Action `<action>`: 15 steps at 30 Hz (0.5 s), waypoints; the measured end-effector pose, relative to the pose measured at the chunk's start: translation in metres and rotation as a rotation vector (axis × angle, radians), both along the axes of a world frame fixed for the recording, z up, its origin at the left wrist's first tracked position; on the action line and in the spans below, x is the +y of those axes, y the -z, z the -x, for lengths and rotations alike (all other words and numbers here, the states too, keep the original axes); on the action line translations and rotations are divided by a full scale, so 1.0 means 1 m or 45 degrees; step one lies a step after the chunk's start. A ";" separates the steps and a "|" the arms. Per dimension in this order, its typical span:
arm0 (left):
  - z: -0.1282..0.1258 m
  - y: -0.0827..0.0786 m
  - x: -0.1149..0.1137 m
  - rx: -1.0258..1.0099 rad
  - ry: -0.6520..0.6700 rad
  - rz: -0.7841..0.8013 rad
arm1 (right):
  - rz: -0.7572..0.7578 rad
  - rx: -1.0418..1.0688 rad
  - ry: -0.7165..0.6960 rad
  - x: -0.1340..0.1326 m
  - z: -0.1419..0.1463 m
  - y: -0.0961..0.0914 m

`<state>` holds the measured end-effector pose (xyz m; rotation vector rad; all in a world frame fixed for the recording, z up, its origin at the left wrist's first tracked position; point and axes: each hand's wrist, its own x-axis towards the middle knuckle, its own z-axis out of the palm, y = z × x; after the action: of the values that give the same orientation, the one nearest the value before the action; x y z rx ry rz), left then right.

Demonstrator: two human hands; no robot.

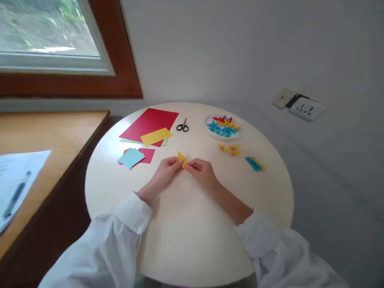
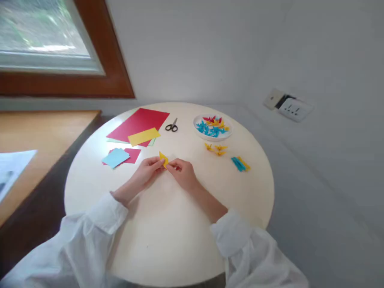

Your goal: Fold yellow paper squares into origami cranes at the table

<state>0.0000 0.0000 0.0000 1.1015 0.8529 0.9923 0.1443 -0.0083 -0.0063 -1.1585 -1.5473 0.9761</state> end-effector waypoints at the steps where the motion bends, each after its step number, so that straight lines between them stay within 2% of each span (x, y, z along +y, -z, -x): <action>1: 0.000 0.000 0.000 0.014 -0.013 0.015 | -0.006 -0.019 -0.014 0.000 0.000 0.001; 5: -0.001 0.000 -0.001 0.086 -0.048 0.017 | -0.032 -0.056 -0.018 0.000 -0.002 0.002; 8: -0.001 0.001 0.000 0.166 -0.045 -0.064 | -0.042 -0.016 0.036 0.002 -0.003 0.002; 12: -0.002 0.002 -0.001 0.374 0.008 -0.206 | -0.036 0.103 0.123 0.005 -0.005 0.001; 15: -0.003 0.001 -0.003 0.508 0.084 -0.281 | -0.017 0.121 0.096 0.006 -0.005 -0.001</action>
<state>0.0032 -0.0035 -0.0005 1.5402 1.0337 0.8369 0.1493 -0.0026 -0.0052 -1.1370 -1.4230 0.9559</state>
